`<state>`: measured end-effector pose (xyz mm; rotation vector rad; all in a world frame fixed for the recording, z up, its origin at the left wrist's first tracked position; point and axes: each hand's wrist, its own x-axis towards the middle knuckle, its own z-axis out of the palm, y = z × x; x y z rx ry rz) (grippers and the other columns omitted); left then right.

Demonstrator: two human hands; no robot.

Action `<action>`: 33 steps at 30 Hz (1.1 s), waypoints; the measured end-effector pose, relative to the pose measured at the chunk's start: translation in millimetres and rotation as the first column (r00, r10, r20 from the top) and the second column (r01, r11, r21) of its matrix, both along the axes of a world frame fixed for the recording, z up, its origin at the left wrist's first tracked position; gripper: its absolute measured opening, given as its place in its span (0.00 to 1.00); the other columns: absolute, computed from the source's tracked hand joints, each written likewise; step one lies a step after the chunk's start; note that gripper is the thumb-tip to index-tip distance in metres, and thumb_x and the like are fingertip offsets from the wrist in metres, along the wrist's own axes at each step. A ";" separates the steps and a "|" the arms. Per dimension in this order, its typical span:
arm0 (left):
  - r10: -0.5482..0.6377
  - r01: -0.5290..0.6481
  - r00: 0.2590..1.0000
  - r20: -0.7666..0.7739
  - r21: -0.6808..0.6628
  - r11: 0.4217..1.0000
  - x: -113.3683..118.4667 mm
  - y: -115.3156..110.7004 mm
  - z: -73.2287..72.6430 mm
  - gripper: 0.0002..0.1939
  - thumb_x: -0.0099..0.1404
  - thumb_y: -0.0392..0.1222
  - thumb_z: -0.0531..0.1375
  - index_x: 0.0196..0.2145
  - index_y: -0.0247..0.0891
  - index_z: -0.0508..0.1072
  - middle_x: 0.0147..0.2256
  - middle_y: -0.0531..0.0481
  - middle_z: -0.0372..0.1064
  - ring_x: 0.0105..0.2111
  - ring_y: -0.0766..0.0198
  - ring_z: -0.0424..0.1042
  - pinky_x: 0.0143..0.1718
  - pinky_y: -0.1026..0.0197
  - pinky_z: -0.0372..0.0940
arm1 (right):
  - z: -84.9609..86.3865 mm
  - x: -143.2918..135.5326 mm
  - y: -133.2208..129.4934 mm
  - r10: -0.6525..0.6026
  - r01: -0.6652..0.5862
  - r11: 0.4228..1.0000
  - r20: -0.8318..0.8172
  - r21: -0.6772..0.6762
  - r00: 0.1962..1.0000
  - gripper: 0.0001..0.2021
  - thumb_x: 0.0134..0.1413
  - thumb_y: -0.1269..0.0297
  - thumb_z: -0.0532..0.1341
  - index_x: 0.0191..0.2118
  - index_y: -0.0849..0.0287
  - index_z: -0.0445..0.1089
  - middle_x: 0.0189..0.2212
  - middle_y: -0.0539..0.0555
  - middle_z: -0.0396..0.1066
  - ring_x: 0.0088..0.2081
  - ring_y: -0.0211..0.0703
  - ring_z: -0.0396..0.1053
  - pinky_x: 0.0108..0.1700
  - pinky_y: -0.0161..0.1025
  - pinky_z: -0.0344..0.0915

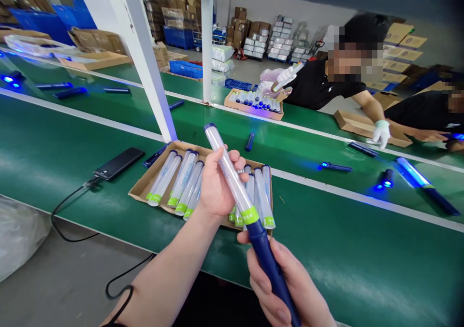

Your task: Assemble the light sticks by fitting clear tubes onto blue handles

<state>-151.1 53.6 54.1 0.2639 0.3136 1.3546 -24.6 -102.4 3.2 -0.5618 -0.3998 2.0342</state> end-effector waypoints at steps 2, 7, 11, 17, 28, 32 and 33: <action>0.009 -0.009 1.000 0.003 0.016 1.000 -0.3 0.6 -2.5 0.05 0.72 0.39 0.63 0.37 0.37 0.71 0.31 0.56 0.65 0.27 0.72 0.68 0.20 0.71 0.68 | 0.0 -1.5 -1.4 -0.007 0.007 1.000 0.045 0.007 0.999 0.18 0.77 0.51 0.57 0.58 0.59 0.75 0.28 0.48 0.70 0.14 0.24 0.52 0.15 0.22 0.63; 0.088 -0.087 0.990 -0.114 0.012 0.996 5.0 1.9 -2.0 0.13 0.64 0.36 0.70 0.31 0.37 0.67 0.28 0.58 0.61 0.25 0.74 0.63 0.17 0.74 0.59 | -5.3 -4.2 -4.7 -0.066 0.060 0.998 0.443 0.028 0.894 0.19 0.72 0.45 0.62 0.50 0.58 0.72 0.29 0.47 0.70 0.15 0.27 0.59 0.15 0.25 0.62; 0.100 -0.119 0.974 -0.205 -0.084 0.989 8.5 0.9 -0.4 0.17 0.65 0.48 0.69 0.31 0.40 0.65 0.26 0.57 0.60 0.23 0.72 0.61 0.18 0.71 0.59 | -8.6 -3.8 -5.1 -0.114 0.068 0.993 0.614 0.098 0.781 0.23 0.71 0.41 0.62 0.40 0.59 0.71 0.30 0.47 0.69 0.17 0.28 0.62 0.16 0.26 0.62; 0.128 -0.145 0.954 -0.270 -0.047 0.988 7.2 -1.2 -8.3 0.18 0.62 0.47 0.73 0.37 0.40 0.68 0.31 0.57 0.66 0.30 0.69 0.68 0.30 0.67 0.70 | -8.5 -3.4 -3.5 -0.123 0.069 0.991 0.606 0.112 0.786 0.22 0.72 0.42 0.61 0.42 0.59 0.73 0.31 0.47 0.70 0.18 0.28 0.62 0.16 0.25 0.61; 0.046 -0.057 0.958 -0.283 -0.032 0.998 4.2 -4.0 -7.3 0.30 0.56 0.64 0.75 0.36 0.42 0.65 0.30 0.59 0.61 0.25 0.71 0.64 0.20 0.70 0.61 | -10.7 -2.3 -5.0 -0.092 0.048 0.994 0.542 0.096 0.836 0.22 0.71 0.42 0.62 0.37 0.59 0.71 0.27 0.47 0.69 0.15 0.27 0.58 0.15 0.26 0.59; 0.090 -0.096 0.953 -0.289 -0.004 0.995 10.8 -8.6 -6.8 0.26 0.60 0.61 0.73 0.38 0.41 0.68 0.31 0.55 0.66 0.27 0.69 0.67 0.20 0.70 0.61 | -9.6 -4.9 -9.0 -0.102 0.072 0.995 0.644 0.074 0.758 0.23 0.68 0.38 0.63 0.45 0.57 0.71 0.31 0.48 0.69 0.18 0.31 0.62 0.17 0.28 0.61; 0.104 -0.109 0.946 -0.308 0.000 0.994 13.0 -10.2 -6.7 0.25 0.61 0.59 0.73 0.38 0.41 0.68 0.31 0.55 0.67 0.27 0.69 0.67 0.20 0.70 0.61 | -9.7 -5.4 -10.8 -0.103 0.070 0.995 0.676 0.076 0.729 0.24 0.68 0.37 0.62 0.46 0.57 0.70 0.32 0.48 0.69 0.19 0.31 0.62 0.17 0.28 0.61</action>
